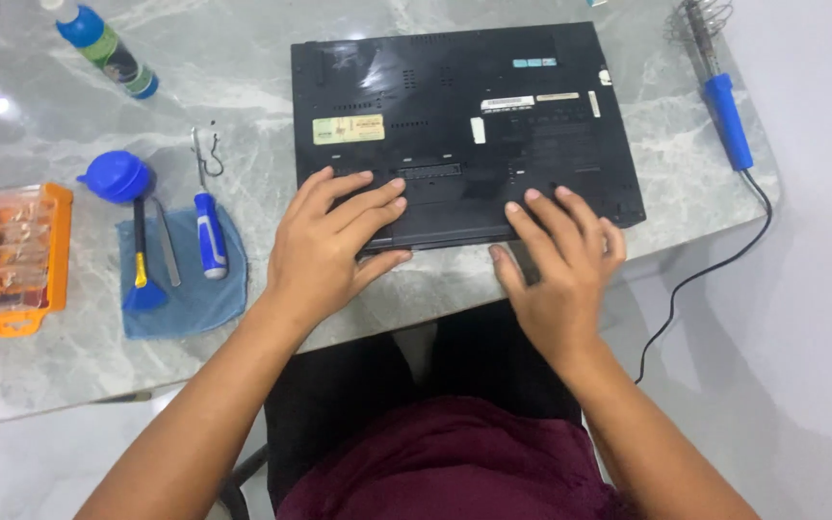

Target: Removing a laptop battery and cleaning it and the compartment with a cloth and a prying tool.

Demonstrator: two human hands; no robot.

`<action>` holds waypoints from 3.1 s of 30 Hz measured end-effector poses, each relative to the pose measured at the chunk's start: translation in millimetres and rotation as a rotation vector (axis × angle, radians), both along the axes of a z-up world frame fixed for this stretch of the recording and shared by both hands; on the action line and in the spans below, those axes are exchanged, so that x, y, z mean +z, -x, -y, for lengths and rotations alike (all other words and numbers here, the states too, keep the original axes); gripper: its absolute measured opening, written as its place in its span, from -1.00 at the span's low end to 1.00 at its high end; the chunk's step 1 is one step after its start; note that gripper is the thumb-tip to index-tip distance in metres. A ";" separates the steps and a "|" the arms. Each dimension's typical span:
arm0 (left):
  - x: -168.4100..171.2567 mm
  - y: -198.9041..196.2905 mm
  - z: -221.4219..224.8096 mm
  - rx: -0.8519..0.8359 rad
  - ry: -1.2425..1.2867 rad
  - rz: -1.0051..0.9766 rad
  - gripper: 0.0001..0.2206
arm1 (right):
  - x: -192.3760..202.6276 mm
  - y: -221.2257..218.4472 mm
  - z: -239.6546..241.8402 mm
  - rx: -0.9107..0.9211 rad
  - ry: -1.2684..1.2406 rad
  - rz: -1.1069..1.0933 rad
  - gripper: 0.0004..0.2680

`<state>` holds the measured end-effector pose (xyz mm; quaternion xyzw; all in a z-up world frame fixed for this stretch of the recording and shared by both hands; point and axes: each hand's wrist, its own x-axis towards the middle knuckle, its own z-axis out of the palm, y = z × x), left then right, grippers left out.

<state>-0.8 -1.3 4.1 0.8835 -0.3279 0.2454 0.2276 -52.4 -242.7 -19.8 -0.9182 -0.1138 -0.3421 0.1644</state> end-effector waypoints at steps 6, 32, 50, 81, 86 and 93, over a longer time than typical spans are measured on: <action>3.2 2.6 2.2 0.028 -0.038 0.028 -0.55 | -6.7 1.8 -8.1 -0.096 -0.103 0.020 -0.66; 45.9 -42.6 16.5 -0.276 -0.320 -0.286 -0.57 | 122.6 -76.8 109.5 -0.033 -0.320 -1.266 -0.91; 46.1 -77.9 91.9 -0.632 -0.464 -0.441 -0.59 | 89.8 -62.9 125.3 -0.044 -0.690 -1.267 -0.91; 62.1 -78.4 100.1 -0.586 -0.473 -0.740 -0.74 | 19.6 -28.9 64.0 0.141 -0.054 -0.073 -0.53; 62.7 -78.3 99.2 -0.588 -0.473 -0.759 -0.73 | 15.3 -32.8 63.3 0.184 -0.084 -0.053 -0.50; 63.8 -78.6 100.2 -0.586 -0.483 -0.766 -0.72 | 14.8 -36.6 65.1 0.213 -0.089 -0.057 -0.49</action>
